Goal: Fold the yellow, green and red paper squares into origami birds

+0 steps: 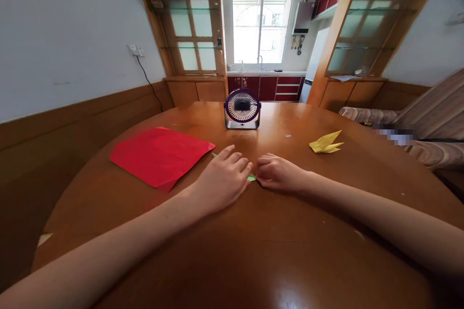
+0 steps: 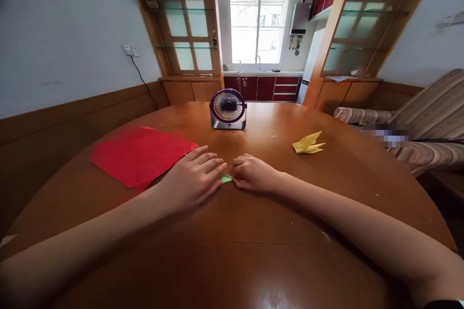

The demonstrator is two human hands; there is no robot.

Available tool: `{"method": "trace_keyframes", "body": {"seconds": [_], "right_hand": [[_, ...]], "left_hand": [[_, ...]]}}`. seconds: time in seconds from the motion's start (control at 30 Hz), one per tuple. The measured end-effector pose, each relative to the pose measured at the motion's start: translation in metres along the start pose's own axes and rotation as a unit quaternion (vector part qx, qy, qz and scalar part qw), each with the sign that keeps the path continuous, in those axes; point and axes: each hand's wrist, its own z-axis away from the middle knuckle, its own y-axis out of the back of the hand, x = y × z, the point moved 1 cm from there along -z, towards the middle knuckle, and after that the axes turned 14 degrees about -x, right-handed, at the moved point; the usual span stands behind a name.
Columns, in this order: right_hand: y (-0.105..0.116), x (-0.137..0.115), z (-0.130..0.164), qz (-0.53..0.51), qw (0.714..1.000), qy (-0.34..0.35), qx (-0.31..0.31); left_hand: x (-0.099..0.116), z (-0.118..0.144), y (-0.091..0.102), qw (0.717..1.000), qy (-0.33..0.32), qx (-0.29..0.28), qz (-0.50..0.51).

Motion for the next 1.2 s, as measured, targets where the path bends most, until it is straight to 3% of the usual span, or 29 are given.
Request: {"method": "trace_keyframes", "body": {"seconds": [0.17,0.3,0.43,0.77,1.2], "right_hand": [[-0.005,0.005,0.003,-0.035,0.999,0.0,0.017],[-0.008,0.008,0.009,-0.113,0.992,-0.004,0.063],[-0.01,0.01,0.013,-0.171,0.983,-0.004,0.07],[-0.006,0.008,0.017,-0.116,0.99,0.061,0.055],[-0.002,0.008,0.022,-0.035,0.993,0.114,0.005]], "left_hand": [[0.0,-0.002,-0.018,0.999,-0.012,-0.035,0.003],[-0.004,0.001,-0.024,0.999,-0.025,-0.01,0.023],[-0.005,0.005,-0.029,0.998,-0.032,0.007,0.054],[-0.015,0.01,-0.045,0.994,-0.059,0.032,0.091],[-0.017,0.009,-0.048,0.992,-0.083,0.034,0.088]]}}
